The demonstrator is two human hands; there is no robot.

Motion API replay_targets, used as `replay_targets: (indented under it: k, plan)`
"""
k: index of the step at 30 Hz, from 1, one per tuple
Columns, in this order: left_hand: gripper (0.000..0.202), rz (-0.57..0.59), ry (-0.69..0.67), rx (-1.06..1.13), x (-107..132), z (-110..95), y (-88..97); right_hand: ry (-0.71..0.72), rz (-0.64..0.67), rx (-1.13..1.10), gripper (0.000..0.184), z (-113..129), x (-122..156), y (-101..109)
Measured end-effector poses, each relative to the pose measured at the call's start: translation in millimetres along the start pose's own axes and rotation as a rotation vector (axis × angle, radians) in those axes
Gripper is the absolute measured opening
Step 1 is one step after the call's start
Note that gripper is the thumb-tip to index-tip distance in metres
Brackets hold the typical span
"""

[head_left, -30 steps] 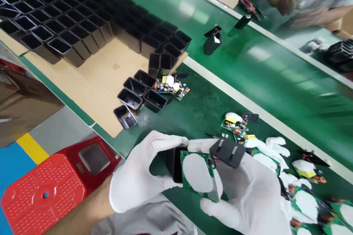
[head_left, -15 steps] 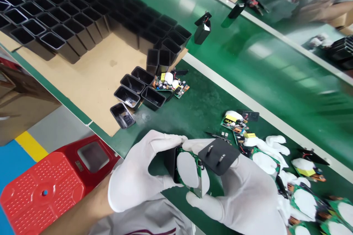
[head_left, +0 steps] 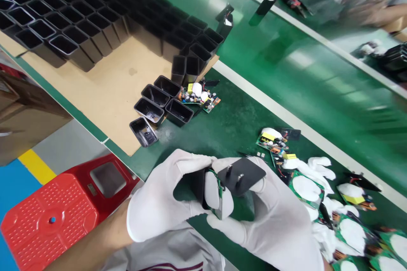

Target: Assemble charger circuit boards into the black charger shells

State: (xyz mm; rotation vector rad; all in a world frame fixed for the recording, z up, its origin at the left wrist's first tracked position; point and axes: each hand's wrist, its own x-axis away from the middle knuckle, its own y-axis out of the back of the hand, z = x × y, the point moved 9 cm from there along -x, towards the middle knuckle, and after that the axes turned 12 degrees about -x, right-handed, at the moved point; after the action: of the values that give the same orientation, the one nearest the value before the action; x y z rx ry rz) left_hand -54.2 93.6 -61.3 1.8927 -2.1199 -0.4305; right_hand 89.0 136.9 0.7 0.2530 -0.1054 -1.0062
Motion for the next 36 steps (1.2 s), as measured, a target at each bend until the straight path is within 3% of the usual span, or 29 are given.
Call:
replay_targets:
  k: [6, 8, 11, 13, 15, 17, 19, 20, 22, 25, 27, 30, 33, 36]
  plan:
    - [0.057, -0.012, -0.007, 0.137, -0.9, -2.3, 2.0, 0.125, 0.028, 0.072, 0.029, 15.2, -10.0, -8.0]
    - [0.052, 0.003, -0.020, 0.197, -1.1, -3.6, 1.0, 0.116, 0.038, 0.105, 0.038, 10.9, -10.9, -8.8]
    - [0.061, -0.039, -0.044, 0.203, 0.2, -4.9, 4.5, 0.106, 0.032, 0.168, 0.058, 4.7, -8.2, -6.9]
    - [0.066, -0.055, -0.061, 0.190, 2.0, -5.9, 5.5, 0.103, 0.004, 0.155, 0.054, 4.1, -4.9, -3.1]
    - [0.066, -0.044, -0.050, 0.170, 3.4, -4.7, 3.8, 0.104, -0.058, 0.120, 0.033, 5.7, -1.5, 4.2]
    - [0.067, -0.065, -0.020, 0.134, 4.3, -1.3, 4.5, 0.164, -0.200, 0.119, 0.013, 12.7, 2.7, 19.1]
    - [0.065, -0.063, -0.012, 0.111, 4.3, 0.8, 3.4, 0.273, -0.339, 0.173, 0.018, 22.3, 7.4, 33.3]
    - [0.064, -0.056, -0.018, 0.102, 4.0, 1.2, 2.2, 0.307, -0.344, 0.220, 0.027, 24.6, 7.4, 34.7]
    - [0.063, -0.048, -0.037, 0.058, 3.3, 1.4, 0.2, 0.287, -0.202, 0.291, 0.042, 18.7, 1.3, 25.0]
    - [0.062, -0.090, -0.045, -0.076, 2.4, 0.7, 0.2, 0.197, -0.011, 0.258, 0.037, 1.7, 0.9, 8.0]
    - [0.060, -0.114, -0.024, -0.158, 2.4, 0.1, -1.7, 0.183, -0.089, 0.244, 0.028, -3.3, 10.3, 8.5]
    - [0.059, -0.142, 0.006, -0.229, 4.0, -0.8, -7.3, 0.133, -0.260, 0.408, 0.022, -8.8, 32.0, 8.2]
    - [0.061, -0.202, -0.025, -0.295, 7.8, -2.5, -11.0, 0.125, -0.284, 0.682, 0.027, -7.1, 48.0, -7.5]
    - [0.056, -0.257, -0.107, -0.363, 11.9, -4.8, -14.0, 0.228, -0.281, 0.863, 0.029, 3.5, 56.0, -27.7]
